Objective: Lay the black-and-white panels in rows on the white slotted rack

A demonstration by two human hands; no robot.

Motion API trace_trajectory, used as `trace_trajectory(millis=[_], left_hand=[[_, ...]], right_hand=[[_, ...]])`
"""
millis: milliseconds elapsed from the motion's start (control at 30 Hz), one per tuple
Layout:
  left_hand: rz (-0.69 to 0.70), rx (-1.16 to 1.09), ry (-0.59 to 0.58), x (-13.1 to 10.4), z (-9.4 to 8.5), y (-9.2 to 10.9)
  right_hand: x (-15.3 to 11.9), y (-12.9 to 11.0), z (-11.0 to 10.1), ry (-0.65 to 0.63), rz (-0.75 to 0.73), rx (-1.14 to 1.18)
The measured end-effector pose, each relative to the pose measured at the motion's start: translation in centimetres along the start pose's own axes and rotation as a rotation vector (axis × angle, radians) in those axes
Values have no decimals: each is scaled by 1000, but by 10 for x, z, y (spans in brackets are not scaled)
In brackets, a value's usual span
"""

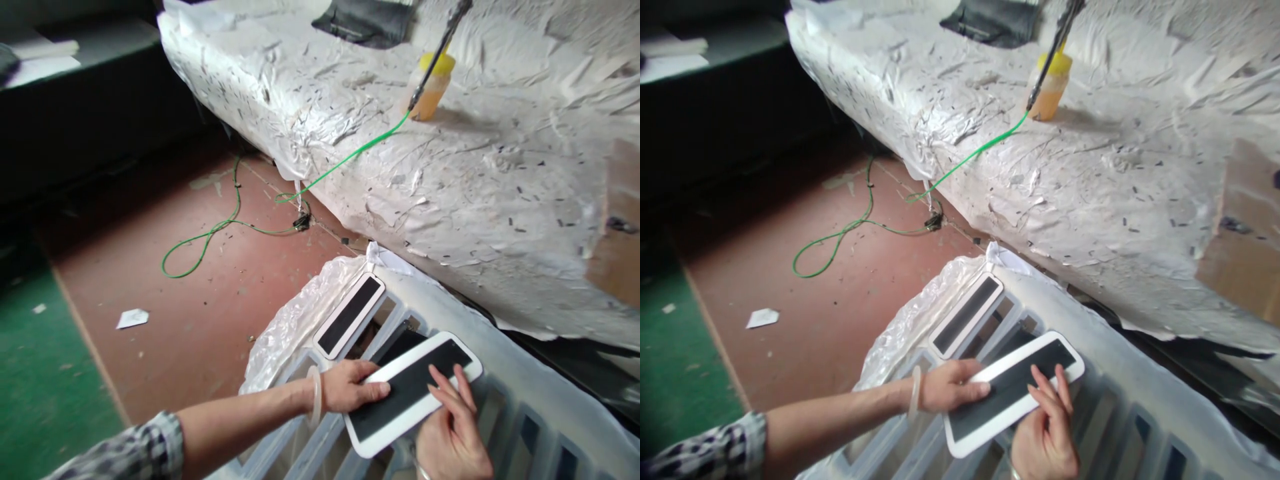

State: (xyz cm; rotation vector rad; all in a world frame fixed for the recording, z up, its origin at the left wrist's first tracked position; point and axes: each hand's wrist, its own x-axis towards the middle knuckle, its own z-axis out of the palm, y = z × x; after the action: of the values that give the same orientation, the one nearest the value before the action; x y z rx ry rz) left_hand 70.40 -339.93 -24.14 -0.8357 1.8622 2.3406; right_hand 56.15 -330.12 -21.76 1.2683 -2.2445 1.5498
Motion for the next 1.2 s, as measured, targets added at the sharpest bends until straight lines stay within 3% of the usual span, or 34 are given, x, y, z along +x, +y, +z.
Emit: trace_trajectory(millis=[100,267,433,600,933,1067,1200], left_hand=[[0,-173,26,-4,-3,-7],[63,-224,126,-4,-2,-8],[93,-268,245,3,2,4],[67,-210,304,4,1,21],[-60,-4,322,22,-6,14],[-137,157,333,40,-16,-1],[-200,292,396,56,-21,-25]], right_hand=[[6,15,7,-41,15,57],[15,29,22,-81,78,124],[32,37,36,-110,58,170],[40,46,39,-117,130,230],[9,89,46,-103,305,261],[6,104,58,-97,213,196],[16,111,72,-217,1,38]])
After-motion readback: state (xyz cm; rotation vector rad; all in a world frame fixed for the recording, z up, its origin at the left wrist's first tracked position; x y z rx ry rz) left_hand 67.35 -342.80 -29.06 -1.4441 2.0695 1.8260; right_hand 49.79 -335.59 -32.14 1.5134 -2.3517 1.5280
